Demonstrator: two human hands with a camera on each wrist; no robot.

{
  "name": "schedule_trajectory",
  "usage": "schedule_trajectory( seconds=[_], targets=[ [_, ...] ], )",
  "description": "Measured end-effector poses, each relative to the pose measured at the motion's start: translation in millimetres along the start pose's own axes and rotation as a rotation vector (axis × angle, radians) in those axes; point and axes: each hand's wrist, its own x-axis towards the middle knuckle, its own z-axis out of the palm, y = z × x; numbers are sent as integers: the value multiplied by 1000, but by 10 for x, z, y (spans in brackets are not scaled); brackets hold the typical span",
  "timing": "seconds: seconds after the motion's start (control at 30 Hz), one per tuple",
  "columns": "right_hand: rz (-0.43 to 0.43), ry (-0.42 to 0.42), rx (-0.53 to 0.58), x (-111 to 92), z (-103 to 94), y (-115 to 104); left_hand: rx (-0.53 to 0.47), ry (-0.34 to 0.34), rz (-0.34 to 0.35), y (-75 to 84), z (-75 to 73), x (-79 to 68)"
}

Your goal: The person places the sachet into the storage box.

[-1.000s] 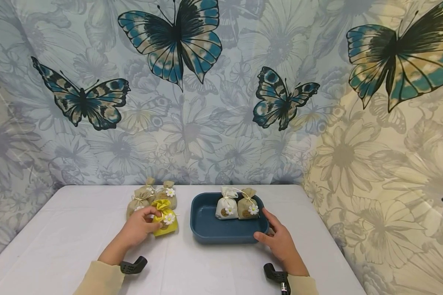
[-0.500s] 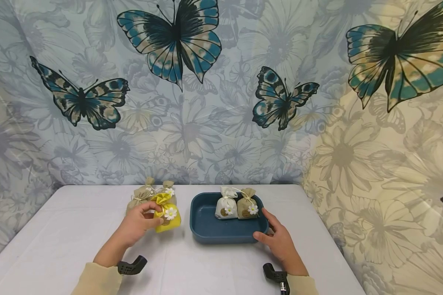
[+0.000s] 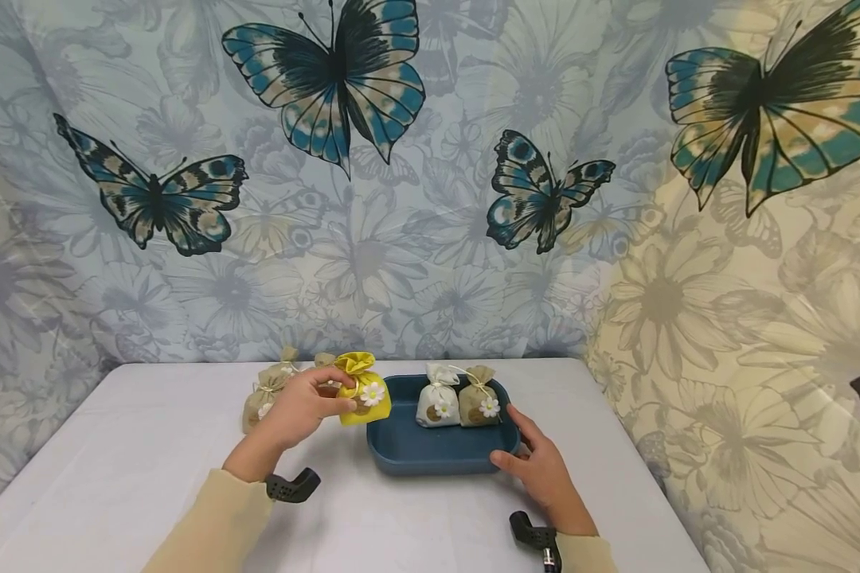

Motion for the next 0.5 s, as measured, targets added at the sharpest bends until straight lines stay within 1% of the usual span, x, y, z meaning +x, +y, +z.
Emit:
schedule_trajectory(
  seconds=[0.07,0.17,0.3,0.5],
  targets=[
    [-8,2,-4,4,2,-8,11,-10,0,1,56,59],
    [-18,9,-5,4,6,-17,-6,-40,-3,-18,144,134],
    [-9,10,5,-1,7,-21,-20,-70,2,-52,263,204],
    [6,9,20,-6,7,-20,11,-102,38,-117,434,318]
  ],
)
